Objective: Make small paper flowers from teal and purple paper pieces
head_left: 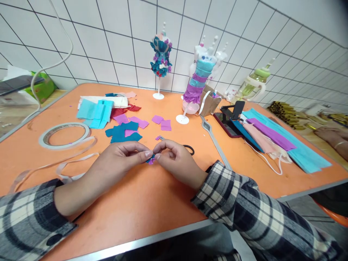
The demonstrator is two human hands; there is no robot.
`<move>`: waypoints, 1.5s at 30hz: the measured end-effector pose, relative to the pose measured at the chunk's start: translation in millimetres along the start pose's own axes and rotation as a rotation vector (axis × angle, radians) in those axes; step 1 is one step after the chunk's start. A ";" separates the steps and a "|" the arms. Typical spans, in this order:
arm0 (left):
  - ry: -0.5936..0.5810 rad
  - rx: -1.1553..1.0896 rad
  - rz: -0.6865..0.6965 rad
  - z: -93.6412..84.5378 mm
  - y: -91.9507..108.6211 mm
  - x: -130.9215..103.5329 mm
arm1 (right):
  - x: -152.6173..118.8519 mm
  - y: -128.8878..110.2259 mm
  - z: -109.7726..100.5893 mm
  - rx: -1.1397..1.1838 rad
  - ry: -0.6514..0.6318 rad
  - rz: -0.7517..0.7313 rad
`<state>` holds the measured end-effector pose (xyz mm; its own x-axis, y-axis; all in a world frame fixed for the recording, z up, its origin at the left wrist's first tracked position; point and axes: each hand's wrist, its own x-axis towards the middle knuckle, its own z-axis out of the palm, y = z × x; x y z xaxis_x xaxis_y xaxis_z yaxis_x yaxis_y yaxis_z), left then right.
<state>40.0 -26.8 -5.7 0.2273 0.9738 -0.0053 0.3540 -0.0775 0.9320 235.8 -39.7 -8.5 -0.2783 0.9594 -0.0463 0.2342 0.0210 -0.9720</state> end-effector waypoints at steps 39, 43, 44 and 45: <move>-0.136 0.176 0.047 0.3 4.9 -0.8 | 3.4 2.9 -11.9 -0.290 -0.013 -0.213; -0.148 0.224 0.061 -0.2 7.8 -0.6 | 1.7 5.4 -14.3 -0.427 0.018 -0.368; -0.148 0.223 0.065 0.0 8.2 -0.6 | 1.1 5.7 -14.1 -0.412 0.026 -0.361; -0.150 0.224 0.070 0.2 8.3 -0.5 | 0.7 6.1 -13.6 -0.382 0.028 -0.345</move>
<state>43.0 -27.9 2.0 0.3843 0.9231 -0.0126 0.5202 -0.2052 0.8290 249.7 -35.0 -11.3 -0.3754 0.8856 0.2736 0.4581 0.4339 -0.7758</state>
